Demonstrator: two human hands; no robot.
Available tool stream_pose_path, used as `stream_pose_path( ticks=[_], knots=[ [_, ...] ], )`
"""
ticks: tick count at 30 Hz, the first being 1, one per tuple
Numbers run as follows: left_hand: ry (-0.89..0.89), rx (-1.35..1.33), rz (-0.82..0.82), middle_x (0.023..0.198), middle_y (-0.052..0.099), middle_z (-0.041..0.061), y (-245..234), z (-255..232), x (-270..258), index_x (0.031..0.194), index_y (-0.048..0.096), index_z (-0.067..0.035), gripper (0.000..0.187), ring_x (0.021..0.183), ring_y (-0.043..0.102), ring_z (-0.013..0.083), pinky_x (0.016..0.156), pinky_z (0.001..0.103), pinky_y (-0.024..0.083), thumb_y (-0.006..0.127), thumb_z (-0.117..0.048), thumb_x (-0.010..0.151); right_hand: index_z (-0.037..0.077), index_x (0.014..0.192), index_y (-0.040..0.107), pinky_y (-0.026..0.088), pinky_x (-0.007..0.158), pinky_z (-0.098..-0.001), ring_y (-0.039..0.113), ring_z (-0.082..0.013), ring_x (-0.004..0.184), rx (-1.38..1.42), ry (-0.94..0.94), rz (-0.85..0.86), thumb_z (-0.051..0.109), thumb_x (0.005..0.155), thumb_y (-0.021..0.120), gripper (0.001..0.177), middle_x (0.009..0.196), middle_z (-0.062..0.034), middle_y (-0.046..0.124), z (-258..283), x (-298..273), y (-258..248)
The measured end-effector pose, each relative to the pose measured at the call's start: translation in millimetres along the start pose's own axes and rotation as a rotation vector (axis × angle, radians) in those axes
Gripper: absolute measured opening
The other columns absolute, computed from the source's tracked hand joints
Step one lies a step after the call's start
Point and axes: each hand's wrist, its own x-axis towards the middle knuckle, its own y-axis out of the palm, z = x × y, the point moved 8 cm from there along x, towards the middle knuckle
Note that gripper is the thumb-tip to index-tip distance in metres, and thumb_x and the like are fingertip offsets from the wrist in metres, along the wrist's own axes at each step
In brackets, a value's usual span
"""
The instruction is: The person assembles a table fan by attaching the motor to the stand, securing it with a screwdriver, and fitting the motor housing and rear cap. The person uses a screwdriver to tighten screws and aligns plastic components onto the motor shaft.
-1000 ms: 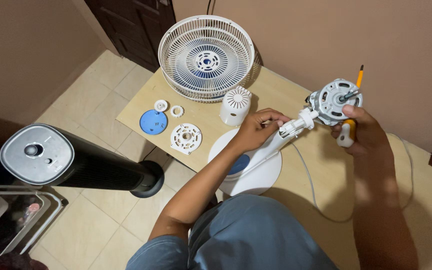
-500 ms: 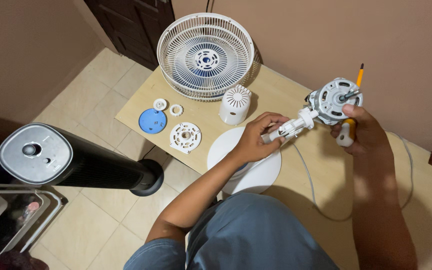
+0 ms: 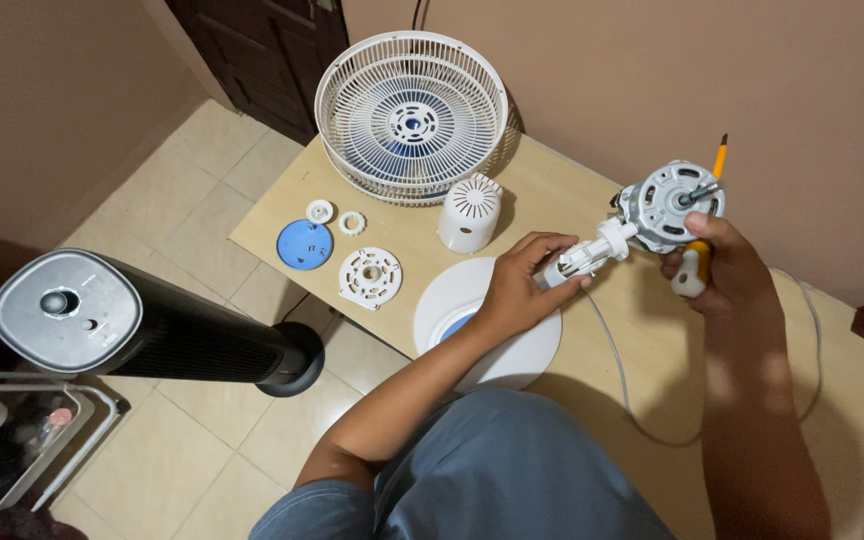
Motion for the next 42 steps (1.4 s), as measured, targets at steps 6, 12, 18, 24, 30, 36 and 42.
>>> stream_pose_path(
  ticks=[6, 12, 18, 24, 30, 36, 42],
  knots=[
    [0.000, -0.008, 0.029, 0.115, 0.069, 0.011, -1.3, -1.0, 3.3, 0.124, 0.066, -0.004, 0.046, 0.103, 0.072, 0.0187, 0.092, 0.030, 0.058, 0.085, -0.019, 0.085, 0.009, 0.123, 0.061, 0.053, 0.059, -0.0216, 0.062, -0.0057, 0.069, -0.004, -0.003, 0.006, 0.029, 0.085, 0.074, 0.045, 0.091, 0.0003, 0.067, 2.5, 0.2, 3.9],
    [-0.068, -0.134, 0.103, 0.122, 0.068, 0.010, 1.7, 8.5, 6.7, 0.122, 0.067, -0.004, 0.042, 0.113, 0.069, 0.0185, 0.101, 0.032, 0.058, 0.085, -0.010, 0.084, 0.007, 0.123, 0.061, 0.052, 0.060, -0.0200, 0.062, -0.0059, 0.071, -0.005, -0.044, 0.009, 0.029, 0.086, 0.076, 0.046, 0.093, -0.0008, 0.068, 7.1, -5.2, 10.4],
    [-0.138, -0.186, 0.069, 0.121, 0.066, 0.009, 2.4, 8.5, 5.4, 0.138, 0.057, -0.001, 0.062, 0.116, 0.067, 0.0164, 0.108, 0.032, 0.055, 0.083, -0.006, 0.081, 0.006, 0.121, 0.062, 0.056, 0.061, -0.0225, 0.063, -0.0075, 0.069, -0.024, -0.051, 0.010, 0.030, 0.085, 0.077, 0.046, 0.090, -0.0027, 0.068, 8.0, -4.2, 11.3],
    [-0.028, 0.072, 0.052, 0.113, 0.070, 0.015, -3.3, -14.3, 5.2, 0.136, 0.058, 0.001, 0.059, 0.104, 0.072, 0.0223, 0.091, 0.034, 0.060, 0.083, -0.012, 0.085, 0.002, 0.119, 0.063, 0.056, 0.061, -0.0225, 0.065, -0.0080, 0.070, -0.066, -0.070, -0.010, 0.031, 0.086, 0.075, 0.045, 0.086, -0.0043, 0.068, 6.2, -2.9, 5.4],
    [0.141, 0.235, 0.028, 0.120, 0.065, 0.020, -0.6, -36.6, 2.3, 0.139, 0.055, 0.002, 0.056, 0.111, 0.063, 0.0349, 0.098, 0.043, 0.053, 0.075, -0.009, 0.088, 0.008, 0.121, 0.063, 0.051, 0.057, -0.0221, 0.061, -0.0060, 0.069, -0.028, -0.061, 0.006, 0.031, 0.085, 0.076, 0.045, 0.088, -0.0005, 0.067, 6.9, -4.4, 10.2],
    [0.012, 0.328, 0.102, 0.113, 0.062, 0.019, 6.7, -39.7, 3.6, 0.148, 0.050, -0.002, 0.065, 0.107, 0.061, 0.0356, 0.094, 0.045, 0.052, 0.072, -0.010, 0.088, 0.006, 0.123, 0.063, 0.054, 0.064, -0.0212, 0.063, -0.0058, 0.072, -0.057, -0.075, 0.014, 0.030, 0.086, 0.074, 0.046, 0.091, -0.0010, 0.069, 10.7, -6.4, 15.5],
    [0.039, 0.403, 0.104, 0.104, 0.061, 0.023, 13.6, -69.0, 14.3, 0.160, 0.035, -0.002, 0.085, 0.098, 0.060, 0.0396, 0.088, 0.049, 0.052, 0.070, -0.040, 0.092, 0.008, 0.124, 0.062, 0.052, 0.062, -0.0202, 0.062, -0.0043, 0.073, -0.028, -0.051, 0.026, 0.029, 0.088, 0.073, 0.042, 0.093, 0.0010, 0.068, 10.9, -10.6, 19.6]
  ],
)
